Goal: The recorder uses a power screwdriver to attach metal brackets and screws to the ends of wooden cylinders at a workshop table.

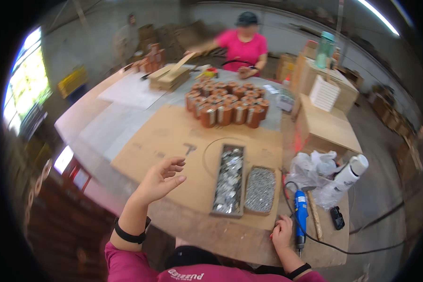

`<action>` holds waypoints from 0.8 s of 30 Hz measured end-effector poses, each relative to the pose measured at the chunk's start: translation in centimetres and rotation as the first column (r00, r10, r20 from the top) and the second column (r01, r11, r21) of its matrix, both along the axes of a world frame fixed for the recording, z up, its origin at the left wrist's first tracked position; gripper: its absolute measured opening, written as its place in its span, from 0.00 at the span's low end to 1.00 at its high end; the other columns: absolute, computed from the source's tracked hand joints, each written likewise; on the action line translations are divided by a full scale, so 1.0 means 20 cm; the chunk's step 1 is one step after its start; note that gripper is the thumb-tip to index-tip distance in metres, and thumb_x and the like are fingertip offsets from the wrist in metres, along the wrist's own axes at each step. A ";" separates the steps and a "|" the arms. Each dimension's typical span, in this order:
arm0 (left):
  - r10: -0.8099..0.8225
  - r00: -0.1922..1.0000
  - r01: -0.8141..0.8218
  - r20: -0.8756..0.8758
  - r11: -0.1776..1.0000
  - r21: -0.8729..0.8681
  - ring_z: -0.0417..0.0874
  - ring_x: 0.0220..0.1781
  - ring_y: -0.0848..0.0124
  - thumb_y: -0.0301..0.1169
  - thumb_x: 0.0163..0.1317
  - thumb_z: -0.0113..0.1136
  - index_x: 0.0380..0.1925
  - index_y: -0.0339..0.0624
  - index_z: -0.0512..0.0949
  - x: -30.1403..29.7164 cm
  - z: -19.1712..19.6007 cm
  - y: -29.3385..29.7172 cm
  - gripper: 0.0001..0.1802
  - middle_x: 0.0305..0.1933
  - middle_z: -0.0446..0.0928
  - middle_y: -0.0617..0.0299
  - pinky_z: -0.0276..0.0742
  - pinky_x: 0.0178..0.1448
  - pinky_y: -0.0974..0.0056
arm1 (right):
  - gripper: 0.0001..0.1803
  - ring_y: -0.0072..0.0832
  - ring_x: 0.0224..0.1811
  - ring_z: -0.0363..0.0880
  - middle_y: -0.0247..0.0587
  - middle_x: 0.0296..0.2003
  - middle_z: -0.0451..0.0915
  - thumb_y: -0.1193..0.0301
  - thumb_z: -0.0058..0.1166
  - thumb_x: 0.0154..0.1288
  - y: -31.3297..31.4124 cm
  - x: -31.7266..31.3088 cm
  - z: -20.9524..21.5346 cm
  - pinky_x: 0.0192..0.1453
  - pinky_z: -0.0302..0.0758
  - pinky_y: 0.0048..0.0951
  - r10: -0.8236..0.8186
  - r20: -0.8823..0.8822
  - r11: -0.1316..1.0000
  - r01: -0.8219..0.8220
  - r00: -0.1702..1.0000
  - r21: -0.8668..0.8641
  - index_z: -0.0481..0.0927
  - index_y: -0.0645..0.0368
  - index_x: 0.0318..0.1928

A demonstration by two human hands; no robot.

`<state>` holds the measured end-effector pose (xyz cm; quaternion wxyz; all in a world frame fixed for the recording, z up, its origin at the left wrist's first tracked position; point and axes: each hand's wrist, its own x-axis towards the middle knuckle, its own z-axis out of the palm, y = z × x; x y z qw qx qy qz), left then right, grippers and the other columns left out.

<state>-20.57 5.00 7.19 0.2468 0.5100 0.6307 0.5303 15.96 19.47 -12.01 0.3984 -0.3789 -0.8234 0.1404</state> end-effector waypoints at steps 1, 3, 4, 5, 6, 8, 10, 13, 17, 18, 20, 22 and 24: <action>0.071 0.997 -0.071 0.023 0.997 -0.012 0.72 0.49 0.71 0.28 0.54 0.58 0.52 0.35 0.65 0.02 -0.03 -0.14 0.24 0.48 0.70 0.56 0.70 0.50 0.65 | 0.06 0.50 0.48 0.66 0.54 0.41 0.71 0.82 0.43 0.44 0.01 0.00 0.00 0.53 0.62 0.43 -0.002 -0.017 1.000 0.002 1.000 0.002 0.70 0.63 0.27; 0.202 0.964 -0.191 0.172 0.978 -0.077 0.73 0.45 0.72 0.28 0.53 0.58 0.50 0.33 0.66 0.06 -0.11 -0.43 0.23 0.46 0.71 0.57 0.71 0.48 0.66 | 0.07 0.49 0.49 0.65 0.53 0.43 0.70 0.81 0.44 0.45 0.01 0.03 -0.01 0.55 0.61 0.42 -0.004 0.006 0.999 0.004 1.000 0.033 0.71 0.63 0.29; 0.276 0.942 -0.261 0.192 0.960 -0.101 0.73 0.45 0.72 0.28 0.53 0.58 0.50 0.33 0.66 0.08 -0.16 -0.55 0.23 0.46 0.71 0.57 0.71 0.48 0.66 | 0.07 0.48 0.49 0.64 0.53 0.43 0.69 0.80 0.45 0.46 0.02 0.03 -0.01 0.55 0.59 0.42 -0.008 0.039 0.998 0.005 0.999 0.070 0.71 0.63 0.30; 0.372 0.923 -0.352 0.102 0.921 -0.169 0.73 0.44 0.73 0.28 0.53 0.58 0.49 0.33 0.67 0.11 -0.22 -0.68 0.23 0.45 0.72 0.57 0.71 0.47 0.67 | 0.09 0.47 0.51 0.61 0.53 0.45 0.68 0.79 0.47 0.47 -0.01 0.02 0.05 0.56 0.57 0.42 -0.027 0.089 0.996 0.019 0.996 0.083 0.72 0.62 0.33; 0.448 0.894 -0.434 0.007 0.870 -0.235 0.73 0.43 0.73 0.28 0.53 0.58 0.49 0.33 0.68 0.13 -0.26 -0.81 0.23 0.44 0.72 0.57 0.71 0.46 0.68 | 0.11 0.46 0.52 0.61 0.52 0.46 0.67 0.78 0.47 0.48 -0.02 0.02 0.06 0.56 0.56 0.41 -0.112 0.115 0.985 0.094 0.987 0.145 0.72 0.61 0.36; 0.542 0.836 -0.505 0.086 0.822 -0.264 0.74 0.41 0.73 0.29 0.52 0.58 0.46 0.32 0.69 0.15 -0.43 -1.08 0.21 0.39 0.75 0.58 0.71 0.44 0.67 | 0.16 0.45 0.53 0.61 0.52 0.47 0.66 0.78 0.50 0.49 -0.03 -0.02 0.19 0.57 0.55 0.42 -0.067 0.048 0.985 0.058 0.997 0.164 0.70 0.62 0.42; 0.742 0.656 -0.736 -0.138 0.589 -0.333 0.78 0.35 0.68 0.32 0.49 0.59 0.42 0.31 0.72 0.20 -0.57 -1.33 0.21 0.35 0.77 0.53 0.73 0.41 0.67 | 0.19 0.36 0.51 0.64 0.46 0.46 0.67 0.79 0.47 0.52 -0.11 -0.12 0.44 0.55 0.60 0.36 0.204 -0.153 0.975 -0.215 0.967 -0.061 0.68 0.64 0.48; 0.816 0.436 -0.839 -0.380 0.215 -0.500 0.79 0.38 0.64 0.34 0.48 0.60 0.41 0.32 0.73 0.33 -0.82 -1.68 0.21 0.35 0.77 0.49 0.73 0.42 0.64 | 0.24 0.29 0.45 0.66 0.43 0.42 0.68 0.82 0.44 0.53 -0.43 -0.29 0.89 0.49 0.67 0.29 0.470 -0.602 0.503 -0.756 0.646 -0.418 0.65 0.64 0.54; 0.749 0.283 -0.903 -0.599 -0.002 -0.429 0.79 0.29 0.66 0.31 0.50 0.61 0.44 0.33 0.71 0.41 -1.08 -2.00 0.22 0.35 0.76 0.52 0.75 0.30 0.68 | 0.26 0.37 0.40 0.69 0.50 0.39 0.68 0.66 0.54 0.51 -0.74 -0.35 1.19 0.43 0.70 0.33 0.720 -0.680 -0.338 -0.926 -0.139 -0.170 0.67 0.68 0.50; 0.741 0.292 -0.899 -0.605 -0.003 -0.438 0.79 0.29 0.66 0.31 0.50 0.61 0.44 0.33 0.71 0.41 -1.15 -2.08 0.22 0.35 0.76 0.52 0.75 0.30 0.68 | 0.29 0.38 0.34 0.72 0.50 0.34 0.70 0.75 0.55 0.51 -0.76 -0.37 1.22 0.36 0.77 0.38 0.649 -0.713 -0.530 -0.830 -0.265 -0.173 0.65 0.46 0.56; 0.912 0.092 -0.861 -0.399 -0.129 -0.492 0.79 0.30 0.66 0.30 0.50 0.60 0.47 0.33 0.68 0.45 -1.28 -2.28 0.23 0.35 0.74 0.52 0.73 0.25 0.71 | 0.28 0.41 0.38 0.72 0.52 0.37 0.71 0.79 0.54 0.51 -0.92 -0.42 1.21 0.40 0.75 0.41 0.455 -0.810 -0.719 -0.690 -0.369 -0.089 0.67 0.49 0.54; 0.912 0.108 -0.823 -0.397 -0.142 -0.550 0.78 0.33 0.67 0.29 0.50 0.60 0.48 0.34 0.67 0.42 -1.32 -2.38 0.24 0.35 0.73 0.53 0.73 0.26 0.72 | 0.18 0.36 0.36 0.71 0.46 0.39 0.71 0.80 0.55 0.49 -1.02 -0.43 1.22 0.37 0.69 0.31 0.355 -0.732 -0.736 -0.657 -0.581 0.164 0.79 0.52 0.43; 0.914 0.010 -0.925 -0.405 -0.145 -0.352 0.77 0.35 0.67 0.28 0.49 0.60 0.48 0.33 0.67 0.38 -1.48 -2.59 0.25 0.35 0.73 0.54 0.73 0.28 0.70 | 0.19 0.36 0.36 0.70 0.45 0.39 0.70 0.82 0.55 0.48 -1.03 -0.43 1.25 0.38 0.68 0.30 0.299 -0.749 -0.803 -0.579 -0.591 0.137 0.79 0.51 0.42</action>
